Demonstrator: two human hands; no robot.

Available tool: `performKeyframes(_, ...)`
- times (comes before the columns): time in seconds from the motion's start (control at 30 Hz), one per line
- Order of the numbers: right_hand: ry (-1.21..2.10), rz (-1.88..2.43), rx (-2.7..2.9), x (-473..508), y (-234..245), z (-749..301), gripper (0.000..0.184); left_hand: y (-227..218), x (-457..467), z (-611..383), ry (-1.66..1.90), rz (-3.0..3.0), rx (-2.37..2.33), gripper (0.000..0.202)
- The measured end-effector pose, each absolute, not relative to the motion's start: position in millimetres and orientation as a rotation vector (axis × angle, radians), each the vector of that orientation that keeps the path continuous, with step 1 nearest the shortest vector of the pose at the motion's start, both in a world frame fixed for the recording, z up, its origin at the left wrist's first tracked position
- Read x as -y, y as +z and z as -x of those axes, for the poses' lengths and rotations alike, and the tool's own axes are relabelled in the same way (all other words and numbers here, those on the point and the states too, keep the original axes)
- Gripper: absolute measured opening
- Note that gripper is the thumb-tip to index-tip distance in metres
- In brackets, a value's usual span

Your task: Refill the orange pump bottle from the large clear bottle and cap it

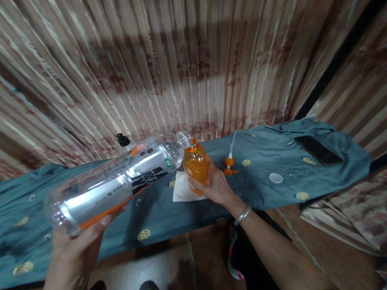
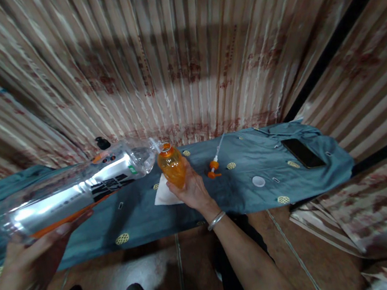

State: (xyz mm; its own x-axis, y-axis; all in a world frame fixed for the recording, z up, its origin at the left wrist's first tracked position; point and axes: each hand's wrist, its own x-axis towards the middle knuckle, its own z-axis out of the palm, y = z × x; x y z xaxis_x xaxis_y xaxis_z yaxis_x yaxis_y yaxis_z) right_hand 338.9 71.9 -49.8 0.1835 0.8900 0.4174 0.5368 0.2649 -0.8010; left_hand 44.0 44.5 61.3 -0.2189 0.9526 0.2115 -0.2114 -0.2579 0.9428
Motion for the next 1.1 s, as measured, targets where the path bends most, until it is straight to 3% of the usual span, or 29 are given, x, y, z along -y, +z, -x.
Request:
performKeyframes(0.27, 0.428, 1.392, 1.500, -70.7, -46.8, -339.6, 0.075, 49.4, -49.6, -27.3, 1.585, -1.150, -0.938, 0.091)
performKeyframes(1.1, 0.431, 1.376, 1.504, -70.7, -48.9, -341.0, 0.078, 51.5, -50.9, -28.9, 1.614, -1.171, -0.894, 0.087)
